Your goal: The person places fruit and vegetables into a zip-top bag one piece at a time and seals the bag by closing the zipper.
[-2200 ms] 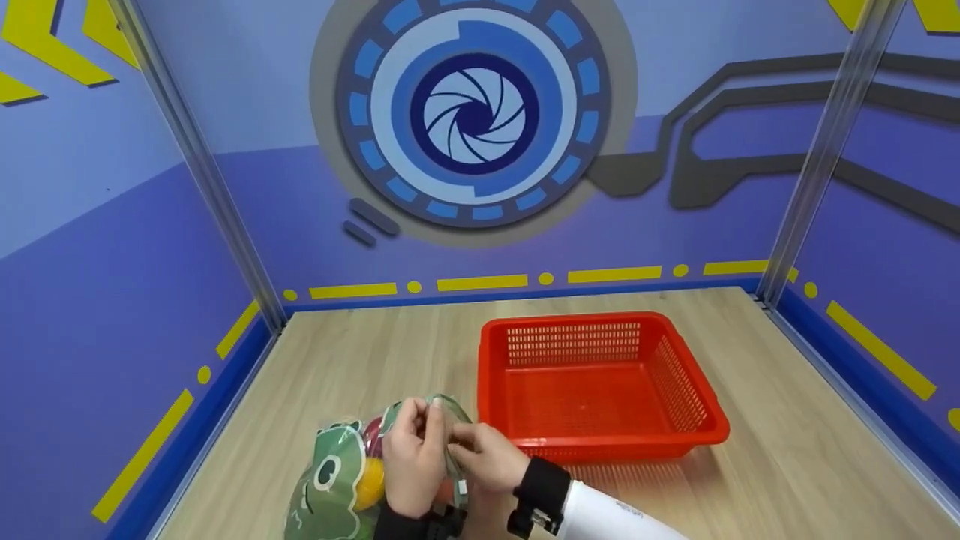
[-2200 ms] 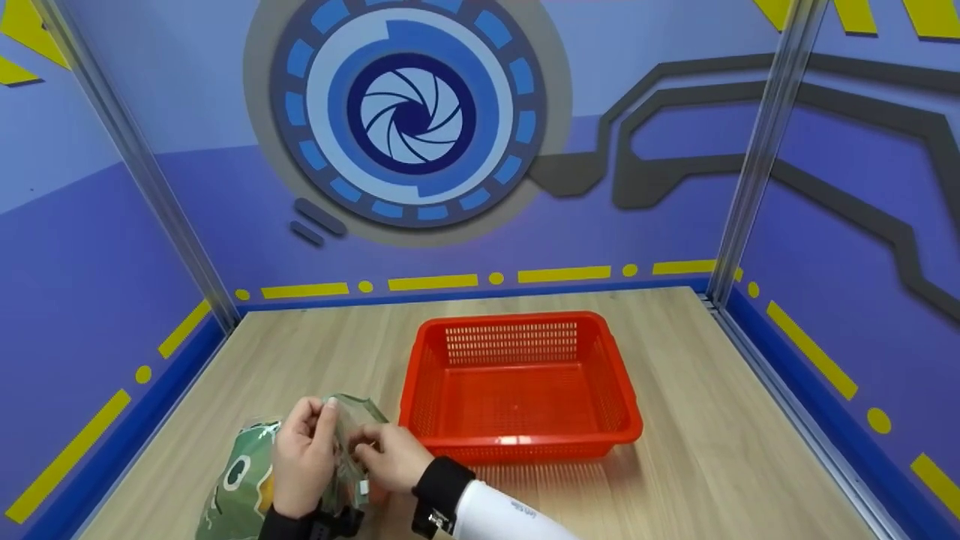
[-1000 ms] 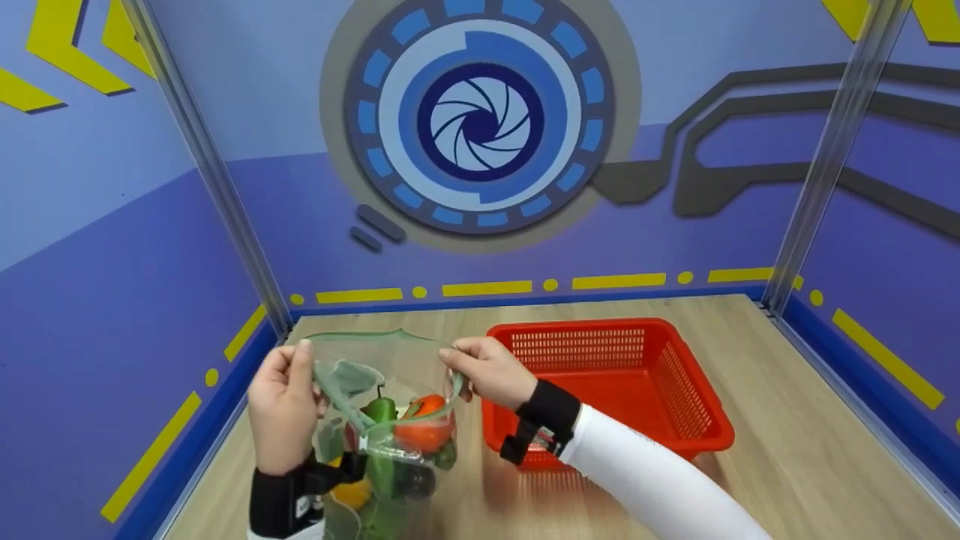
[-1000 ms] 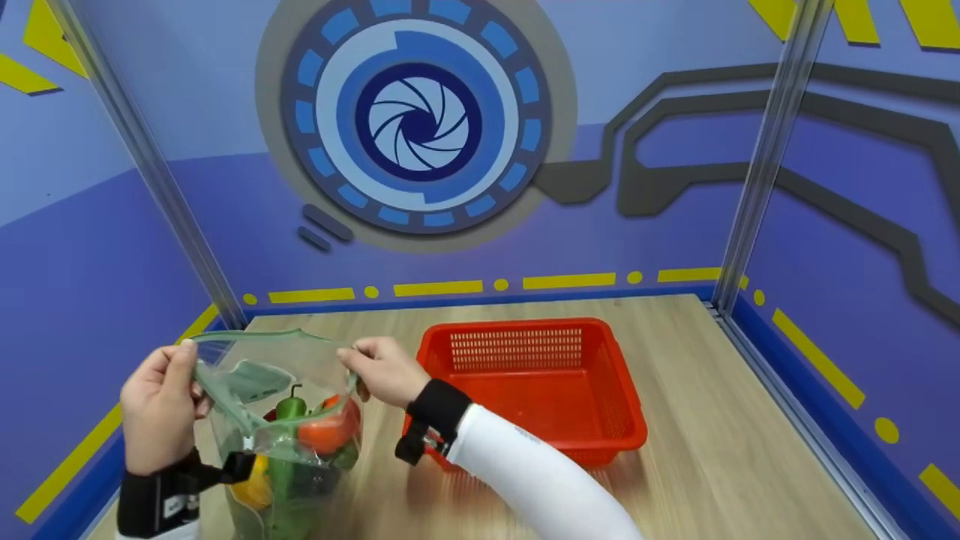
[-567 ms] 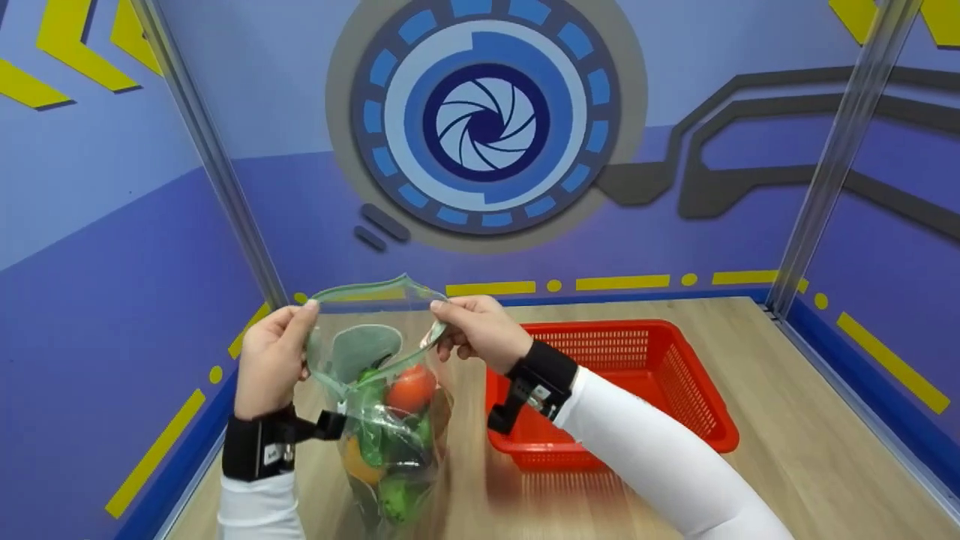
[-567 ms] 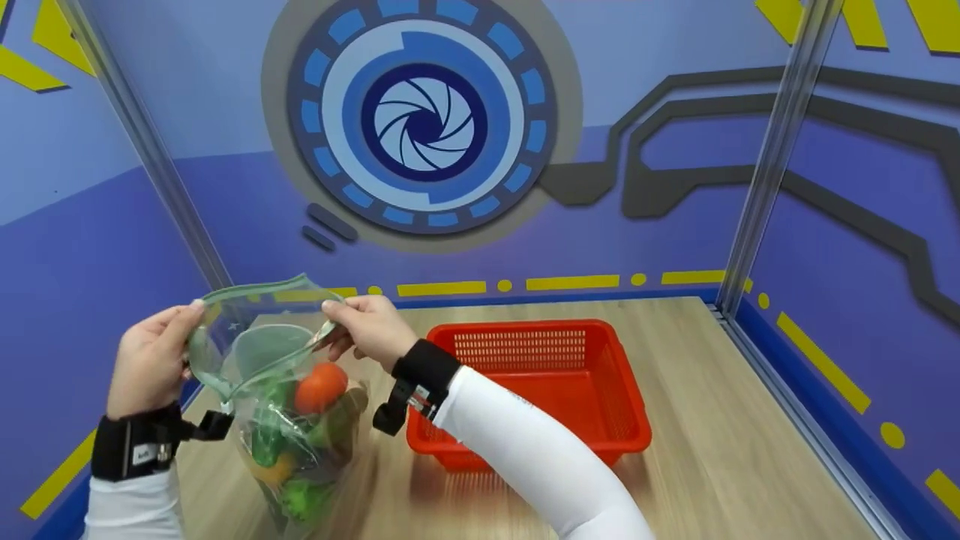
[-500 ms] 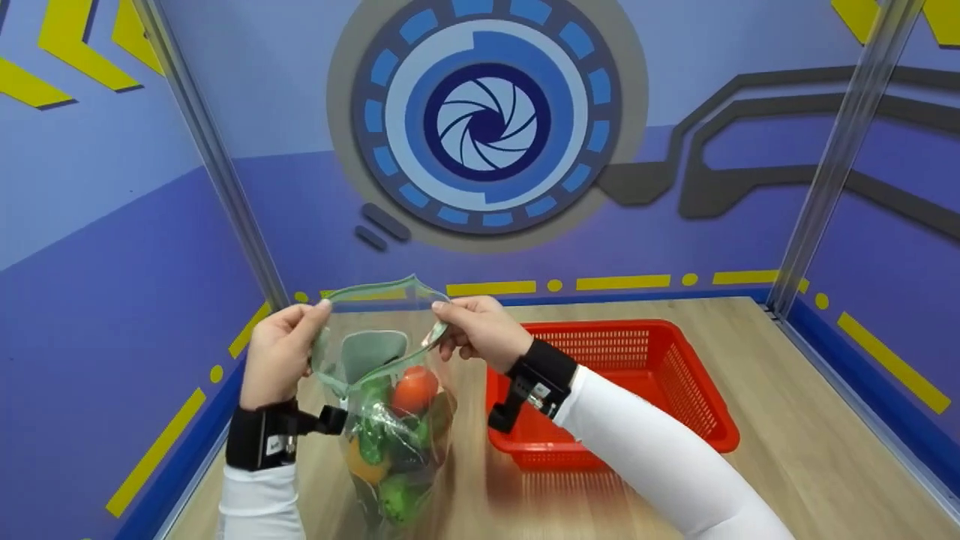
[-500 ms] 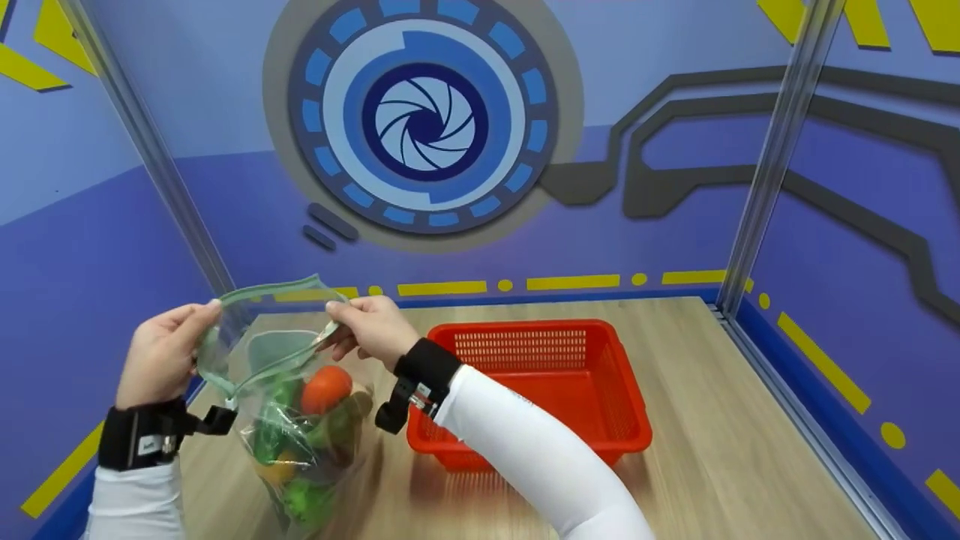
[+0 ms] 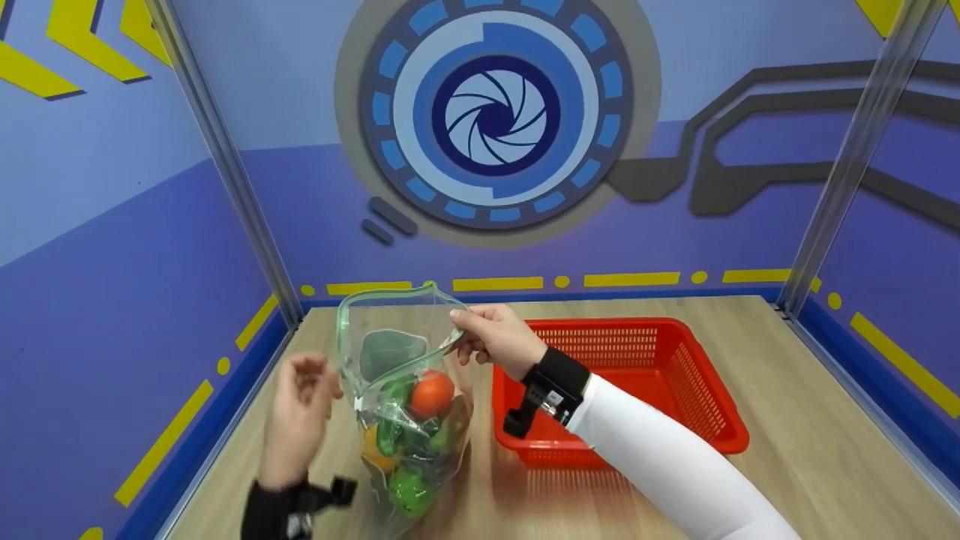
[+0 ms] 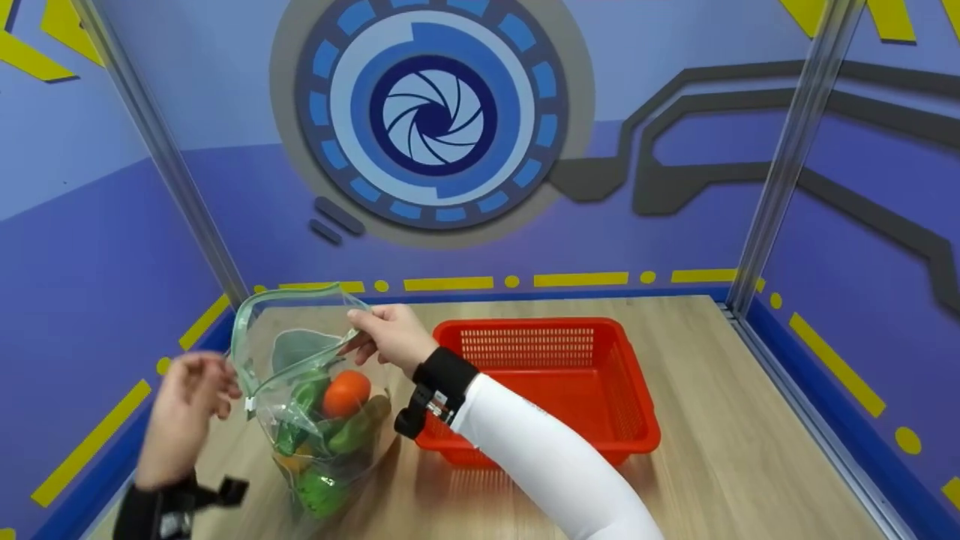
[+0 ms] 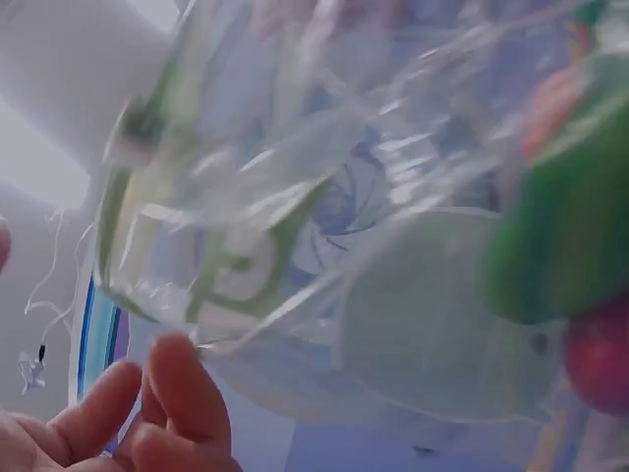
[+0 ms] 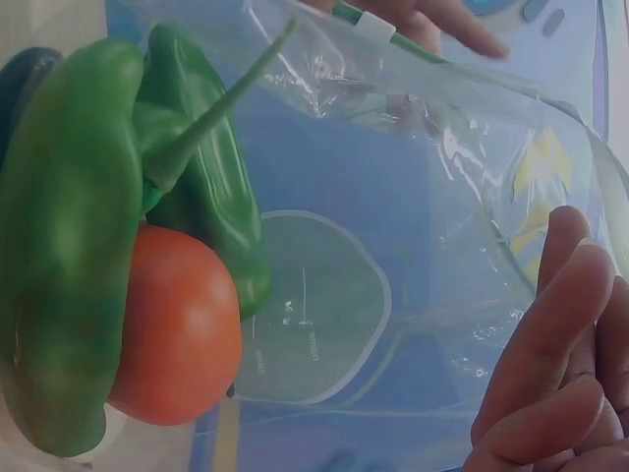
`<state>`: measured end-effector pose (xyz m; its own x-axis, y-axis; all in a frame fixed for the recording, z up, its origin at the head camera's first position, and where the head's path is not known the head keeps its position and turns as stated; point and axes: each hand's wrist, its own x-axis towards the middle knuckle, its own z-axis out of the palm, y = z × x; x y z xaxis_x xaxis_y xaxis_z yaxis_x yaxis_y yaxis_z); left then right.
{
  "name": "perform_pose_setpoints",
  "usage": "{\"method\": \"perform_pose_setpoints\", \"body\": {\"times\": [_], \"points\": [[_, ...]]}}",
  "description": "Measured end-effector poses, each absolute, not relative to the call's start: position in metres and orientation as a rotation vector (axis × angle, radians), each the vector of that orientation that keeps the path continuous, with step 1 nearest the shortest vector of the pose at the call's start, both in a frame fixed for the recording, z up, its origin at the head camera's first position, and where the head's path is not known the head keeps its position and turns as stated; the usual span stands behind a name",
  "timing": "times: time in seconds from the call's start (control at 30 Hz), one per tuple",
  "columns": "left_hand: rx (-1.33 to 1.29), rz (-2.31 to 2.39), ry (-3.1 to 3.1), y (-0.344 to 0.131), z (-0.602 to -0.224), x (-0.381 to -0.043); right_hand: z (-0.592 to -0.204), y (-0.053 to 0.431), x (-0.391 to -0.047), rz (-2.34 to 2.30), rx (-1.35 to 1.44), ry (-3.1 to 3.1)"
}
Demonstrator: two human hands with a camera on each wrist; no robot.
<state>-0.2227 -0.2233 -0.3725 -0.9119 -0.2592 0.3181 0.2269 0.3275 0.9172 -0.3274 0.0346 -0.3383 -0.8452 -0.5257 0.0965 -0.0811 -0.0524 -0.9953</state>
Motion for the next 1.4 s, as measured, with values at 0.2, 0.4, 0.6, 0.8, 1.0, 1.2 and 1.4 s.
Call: {"method": "perform_pose_setpoints", "body": {"times": [0.2, 0.4, 0.6, 0.8, 1.0, 1.2, 1.4], "points": [[0.094, -1.234, -2.229, -0.193, -0.408, -0.21, -0.336, 0.038, -0.327, -1.979, -0.658, 1.91], [-0.064, -1.019, -1.941, -0.191, -0.409, -0.205, -0.335, 0.034, -0.327, -1.936, -0.668, 1.921], [-0.158, -0.956, -1.86, -0.186, -0.394, -0.186, -0.332, 0.036, -0.33, -1.863, -0.731, 2.044], [-0.092, -0.639, -1.868, -0.186, -0.391, -0.175, -0.329, 0.039, -0.33, -1.87, -0.842, 2.146], [-0.067, -0.619, -1.869, -0.182, -0.39, -0.175, -0.315, 0.027, -0.304, -1.827, -1.483, 2.446], [-0.102, -0.667, -1.855, -0.179, -0.39, -0.176, -0.295, -0.004, -0.268, -1.125, -2.351, 2.534], [-0.099, -0.683, -1.85, -0.178, -0.393, -0.177, -0.294, -0.021, -0.259, -0.759, -2.346, 2.484]]}}
